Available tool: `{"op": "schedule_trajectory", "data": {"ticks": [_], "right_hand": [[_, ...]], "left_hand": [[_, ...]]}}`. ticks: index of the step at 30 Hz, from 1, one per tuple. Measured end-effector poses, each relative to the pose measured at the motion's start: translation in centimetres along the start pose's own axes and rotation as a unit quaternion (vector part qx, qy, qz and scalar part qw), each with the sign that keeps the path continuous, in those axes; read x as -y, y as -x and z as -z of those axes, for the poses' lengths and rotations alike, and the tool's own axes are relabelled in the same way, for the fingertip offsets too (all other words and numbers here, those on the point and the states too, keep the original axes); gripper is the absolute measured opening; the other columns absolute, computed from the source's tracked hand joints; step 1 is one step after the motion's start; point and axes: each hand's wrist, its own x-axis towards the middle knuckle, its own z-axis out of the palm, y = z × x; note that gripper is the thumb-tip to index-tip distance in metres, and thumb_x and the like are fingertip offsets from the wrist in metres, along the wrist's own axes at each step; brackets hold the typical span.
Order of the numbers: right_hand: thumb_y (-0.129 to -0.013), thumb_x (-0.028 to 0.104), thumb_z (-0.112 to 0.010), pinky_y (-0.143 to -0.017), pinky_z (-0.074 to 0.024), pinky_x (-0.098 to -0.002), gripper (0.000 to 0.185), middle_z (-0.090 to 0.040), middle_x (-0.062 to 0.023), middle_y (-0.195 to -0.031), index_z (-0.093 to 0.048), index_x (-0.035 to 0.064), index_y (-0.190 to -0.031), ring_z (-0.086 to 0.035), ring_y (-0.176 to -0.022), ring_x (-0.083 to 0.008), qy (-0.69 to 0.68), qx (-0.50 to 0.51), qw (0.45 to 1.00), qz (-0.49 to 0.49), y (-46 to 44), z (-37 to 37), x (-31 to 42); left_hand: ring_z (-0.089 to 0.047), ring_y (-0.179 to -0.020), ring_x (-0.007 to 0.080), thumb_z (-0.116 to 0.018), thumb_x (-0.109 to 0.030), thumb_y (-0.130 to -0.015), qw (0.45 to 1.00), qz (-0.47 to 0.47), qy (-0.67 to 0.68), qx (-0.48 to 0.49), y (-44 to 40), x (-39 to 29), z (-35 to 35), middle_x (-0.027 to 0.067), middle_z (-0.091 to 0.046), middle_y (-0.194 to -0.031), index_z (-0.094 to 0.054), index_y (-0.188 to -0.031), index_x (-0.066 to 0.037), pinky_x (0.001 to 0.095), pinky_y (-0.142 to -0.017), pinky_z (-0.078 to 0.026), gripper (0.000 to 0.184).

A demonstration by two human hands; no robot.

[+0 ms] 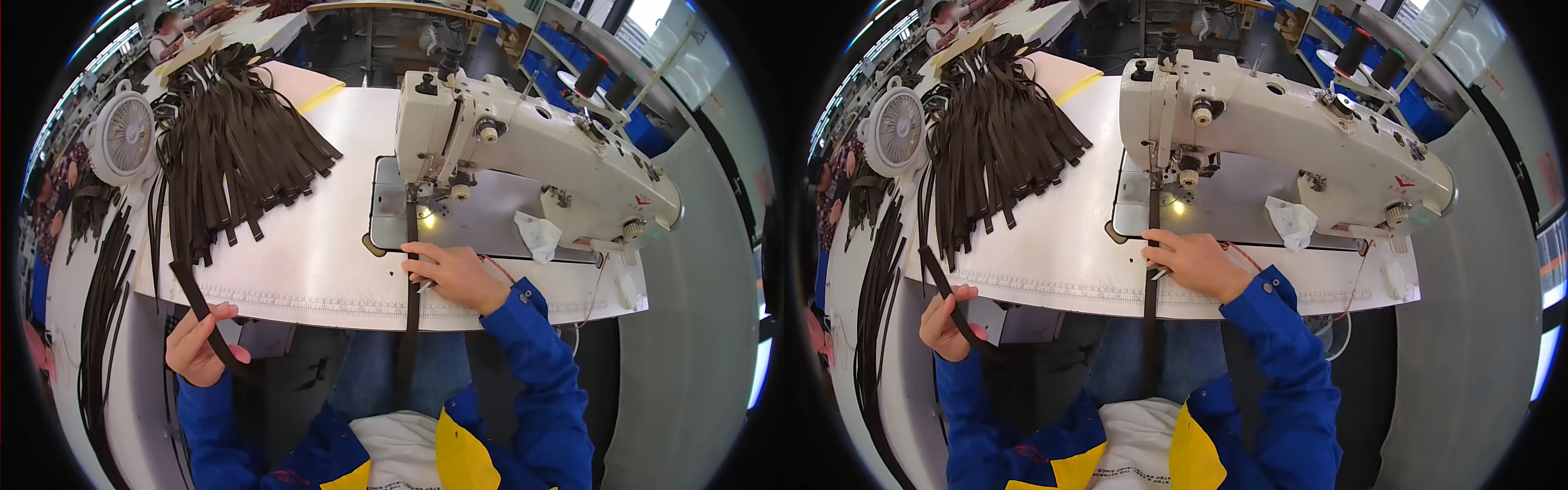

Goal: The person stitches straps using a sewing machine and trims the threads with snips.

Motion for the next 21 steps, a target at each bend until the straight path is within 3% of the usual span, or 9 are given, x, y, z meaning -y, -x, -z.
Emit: {"op": "schedule_trajectory", "data": {"ticks": [2,3,4,6,8,10,15,18,21], "right_hand": [[-0.073,0.011,-0.067,-0.059,-0.0493,-0.0316,0.024,-0.057,0.0026,-0.115,-0.06,0.016,-0.095,-0.062,-0.069,-0.0204,0.003,-0.003,1.0,0.004,-0.1,0.1,-0.1],[-0.074,0.011,-0.067,-0.059,-0.0494,-0.0317,0.023,-0.057,0.0025,-0.115,-0.06,0.0159,-0.095,-0.062,-0.069,-0.0208,0.006,-0.001,1.0,0.004,-0.1,0.1,0.0],[-0.074,0.012,-0.067,-0.059,-0.0495,-0.0319,0.022,-0.057,0.0023,-0.115,-0.06,0.0159,-0.095,-0.062,-0.069,-0.0212,0.009,0.0,1.0,0.003,-0.1,0.1,0.0],[-0.074,0.012,-0.066,-0.059,-0.0496,-0.032,0.023,-0.057,0.0021,-0.114,-0.061,0.0158,-0.096,-0.062,-0.069,-0.0217,0.003,0.002,1.0,0.003,-0.1,0.2,0.0],[-0.074,0.011,-0.066,-0.059,-0.0496,-0.0321,0.024,-0.057,0.002,-0.114,-0.061,0.0159,-0.096,-0.062,-0.069,-0.0219,-0.001,0.003,1.0,0.004,-0.1,0.1,0.0],[-0.074,0.011,-0.067,-0.059,-0.0496,-0.0321,0.024,-0.057,0.0021,-0.114,-0.061,0.0162,-0.097,-0.062,-0.069,-0.022,-0.001,0.003,1.0,0.006,-0.1,0.1,-0.1],[-0.071,0.01,-0.068,-0.058,-0.0493,-0.0317,0.028,-0.058,0.0021,-0.113,-0.061,0.0166,-0.097,-0.062,-0.068,-0.0214,0.011,-0.002,1.0,0.006,-0.1,0.1,0.0],[-0.069,0.009,-0.068,-0.057,-0.049,-0.0314,0.029,-0.058,0.0018,-0.111,-0.062,0.0166,-0.096,-0.061,-0.067,-0.0212,0.012,0.0,1.0,0.009,-0.2,0.1,0.0],[-0.067,0.007,-0.069,-0.056,-0.0489,-0.0312,0.03,-0.059,0.0013,-0.11,-0.062,0.0166,-0.095,-0.061,-0.066,-0.0211,0.013,0.007,1.0,0.011,-0.2,0.3,0.2]], "left_hand": [[-0.057,-0.081,0.0244,-0.075,-0.041,-0.067,0.999,-0.019,-0.015,0.034,-1.0,0.7,-0.4,0.0155,-0.059,-0.091,-0.06,-0.111,-0.003,0.0323,-0.07,-0.045,0.06],[-0.052,-0.082,0.0238,-0.072,-0.045,-0.071,0.999,-0.019,-0.036,0.019,-1.6,0.8,-1.0,0.0125,-0.054,-0.09,-0.065,-0.1,-0.001,0.0317,-0.07,-0.04,0.053],[-0.052,-0.086,0.0278,-0.07,-0.036,-0.077,0.995,-0.046,-0.077,0.029,-2.6,0.7,-1.6,0.0124,-0.052,-0.093,-0.067,-0.095,-0.001,0.0361,-0.075,-0.041,0.039],[-0.055,-0.086,0.0306,-0.071,-0.014,-0.072,0.978,-0.104,-0.169,0.057,-5.0,-0.2,-3.6,0.0156,-0.056,-0.102,-0.067,-0.099,-0.002,0.0355,-0.075,-0.045,0.029],[-0.056,-0.09,0.0322,-0.061,0.003,-0.07,0.983,-0.086,-0.037,0.159,-6.5,0.1,-5.7,0.021,-0.054,-0.115,-0.064,-0.104,0.0,0.0371,-0.08,-0.047,0.034],[-0.057,-0.094,0.0306,-0.057,0.012,-0.062,0.949,-0.083,0.087,0.29,-7.2,1.8,-7.9,0.0207,-0.051,-0.124,-0.061,-0.108,0.002,0.0357,-0.08,-0.047,0.047],[-0.055,-0.083,0.0281,-0.058,0.011,-0.06,0.946,-0.11,0.041,0.302,-7.5,6.0,-15.5,0.0086,-0.061,-0.097,-0.063,-0.1,0.001,0.0351,-0.072,-0.048,0.042],[-0.053,-0.078,0.0269,-0.062,0.007,-0.062,0.954,-0.062,0.082,0.283,-8.0,8.3,-18.8,0.007,-0.057,-0.08,-0.064,-0.09,-0.001,0.035,-0.068,-0.047,0.029],[-0.053,-0.078,0.026,-0.069,-0.002,-0.065,0.955,-0.074,0.095,0.272,-9.0,9.4,-20.9,0.0071,-0.054,-0.076,-0.065,-0.083,-0.003,0.0341,-0.067,-0.046,0.019]]}}
